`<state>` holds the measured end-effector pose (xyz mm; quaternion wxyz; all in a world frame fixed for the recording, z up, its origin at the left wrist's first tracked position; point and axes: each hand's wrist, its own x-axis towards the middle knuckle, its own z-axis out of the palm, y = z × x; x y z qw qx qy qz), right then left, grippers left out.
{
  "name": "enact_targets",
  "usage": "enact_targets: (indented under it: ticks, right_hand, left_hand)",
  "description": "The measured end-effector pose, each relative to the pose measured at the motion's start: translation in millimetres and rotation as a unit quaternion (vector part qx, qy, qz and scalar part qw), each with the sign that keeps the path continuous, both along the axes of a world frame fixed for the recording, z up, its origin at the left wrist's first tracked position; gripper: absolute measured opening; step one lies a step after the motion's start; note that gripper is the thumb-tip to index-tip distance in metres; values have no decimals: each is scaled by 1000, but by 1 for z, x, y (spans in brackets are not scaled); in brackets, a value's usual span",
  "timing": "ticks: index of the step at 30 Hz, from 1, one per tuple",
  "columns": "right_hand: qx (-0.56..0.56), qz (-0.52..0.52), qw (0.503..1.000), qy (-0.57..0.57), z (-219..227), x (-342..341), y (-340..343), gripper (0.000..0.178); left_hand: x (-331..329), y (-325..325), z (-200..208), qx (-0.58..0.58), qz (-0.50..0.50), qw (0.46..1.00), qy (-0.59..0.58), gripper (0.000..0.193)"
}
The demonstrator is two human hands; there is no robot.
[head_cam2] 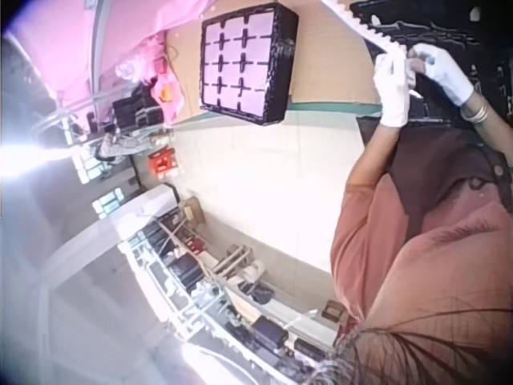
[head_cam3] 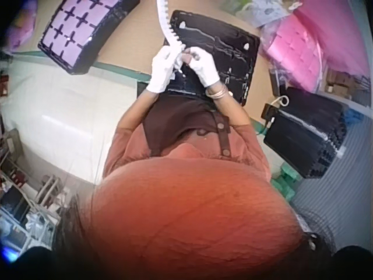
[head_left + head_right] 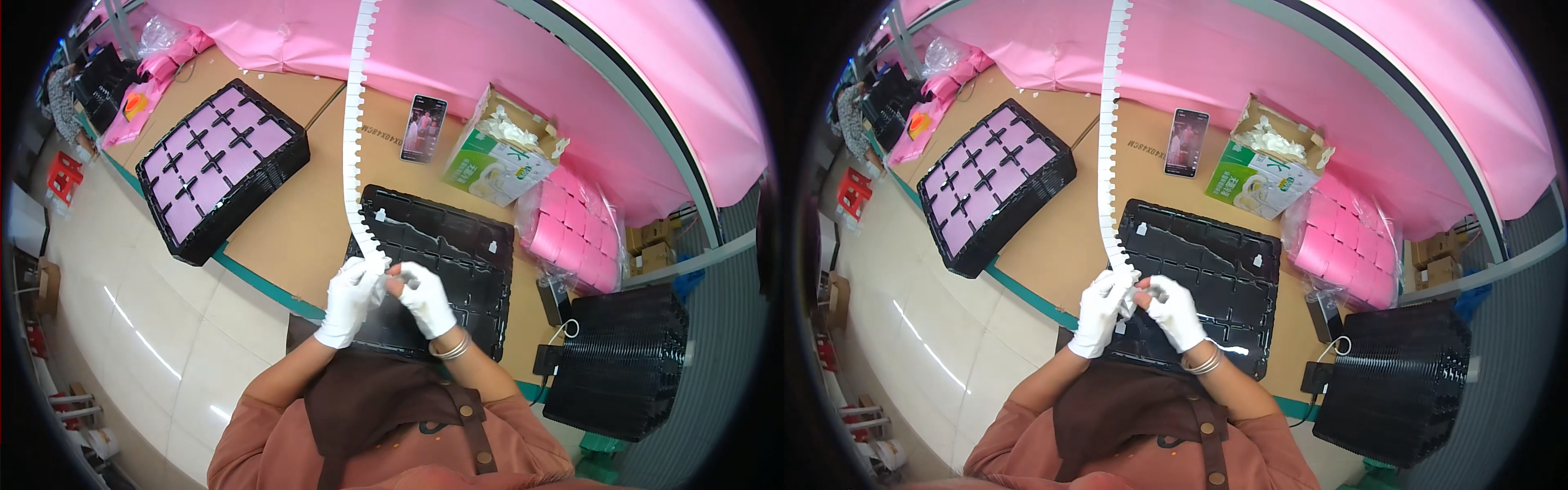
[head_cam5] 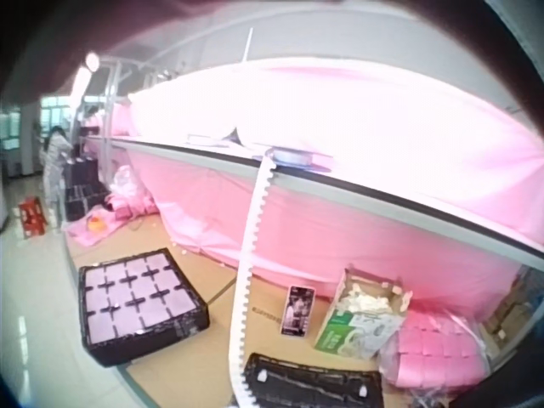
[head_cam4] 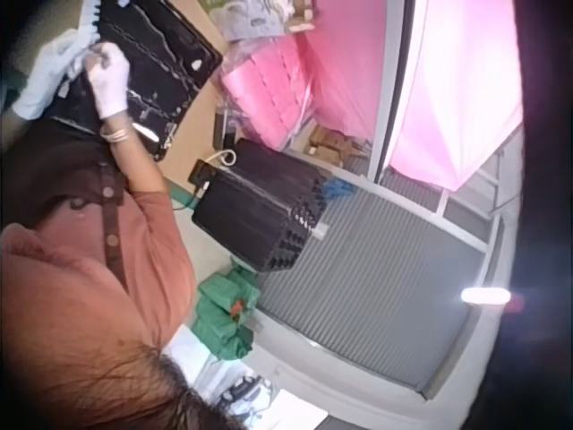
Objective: The person places pink foam inserts into black plastic trays and secures them with white adhesive tape. The person repeatedly picks up a foam insert, places it into a tray, and applies tape along the edges to hold it in place. The person then stacks the completed tray onto a growing pile.
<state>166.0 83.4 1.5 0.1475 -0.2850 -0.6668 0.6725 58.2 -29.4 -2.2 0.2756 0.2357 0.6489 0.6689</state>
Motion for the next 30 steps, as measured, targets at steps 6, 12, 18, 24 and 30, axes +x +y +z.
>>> enact_targets:
  ticks: [6,12,18,24,30]
  right_hand:
    - [24,-39,995,93,-15,3,-12,16]
    - [335,-60,934,109,28,27,-11,12]
    - [340,-40,928,-149,6,147,91,7]
    - [343,40,886,-310,-21,198,79,11]
    - [402,-32,863,-305,-27,189,56,17]
  left_hand:
    - [4,-3,4,23,-7,983,-184,17]
    - [-15,-1,-16,10,30,985,-170,28]
    - [-63,-26,-45,-52,104,990,-84,28]
    - [-74,-29,-83,-44,106,986,-120,22]
    - [-71,-30,-83,-86,73,990,-85,22]
